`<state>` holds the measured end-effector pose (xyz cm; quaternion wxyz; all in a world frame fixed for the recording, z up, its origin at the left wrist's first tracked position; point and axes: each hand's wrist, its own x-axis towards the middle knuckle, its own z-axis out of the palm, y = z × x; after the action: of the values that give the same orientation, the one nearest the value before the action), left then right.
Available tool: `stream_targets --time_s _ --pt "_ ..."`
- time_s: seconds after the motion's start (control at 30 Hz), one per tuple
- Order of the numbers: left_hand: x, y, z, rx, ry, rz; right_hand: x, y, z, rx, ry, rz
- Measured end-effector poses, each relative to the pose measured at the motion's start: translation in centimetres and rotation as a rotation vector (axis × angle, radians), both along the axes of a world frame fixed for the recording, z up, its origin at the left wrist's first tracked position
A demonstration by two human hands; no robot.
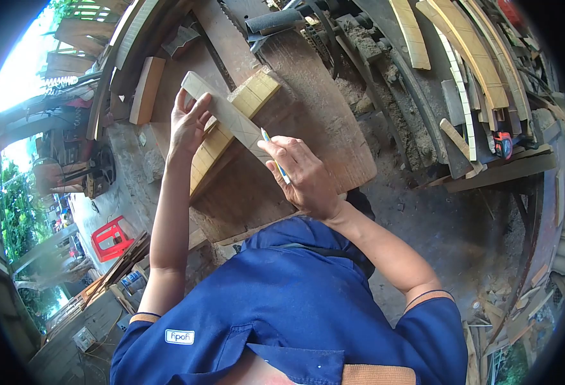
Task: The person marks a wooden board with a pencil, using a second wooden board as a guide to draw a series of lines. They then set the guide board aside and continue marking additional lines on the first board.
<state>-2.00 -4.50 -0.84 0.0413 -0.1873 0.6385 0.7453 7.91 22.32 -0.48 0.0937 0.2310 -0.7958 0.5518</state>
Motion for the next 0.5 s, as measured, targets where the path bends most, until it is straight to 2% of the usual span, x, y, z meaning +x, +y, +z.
stream_targets --time_s 0.5 --pt "-1.6 0.4 -1.0 0.013 -0.011 -0.035 -0.2 0.1 -0.4 0.013 0.016 -0.013"
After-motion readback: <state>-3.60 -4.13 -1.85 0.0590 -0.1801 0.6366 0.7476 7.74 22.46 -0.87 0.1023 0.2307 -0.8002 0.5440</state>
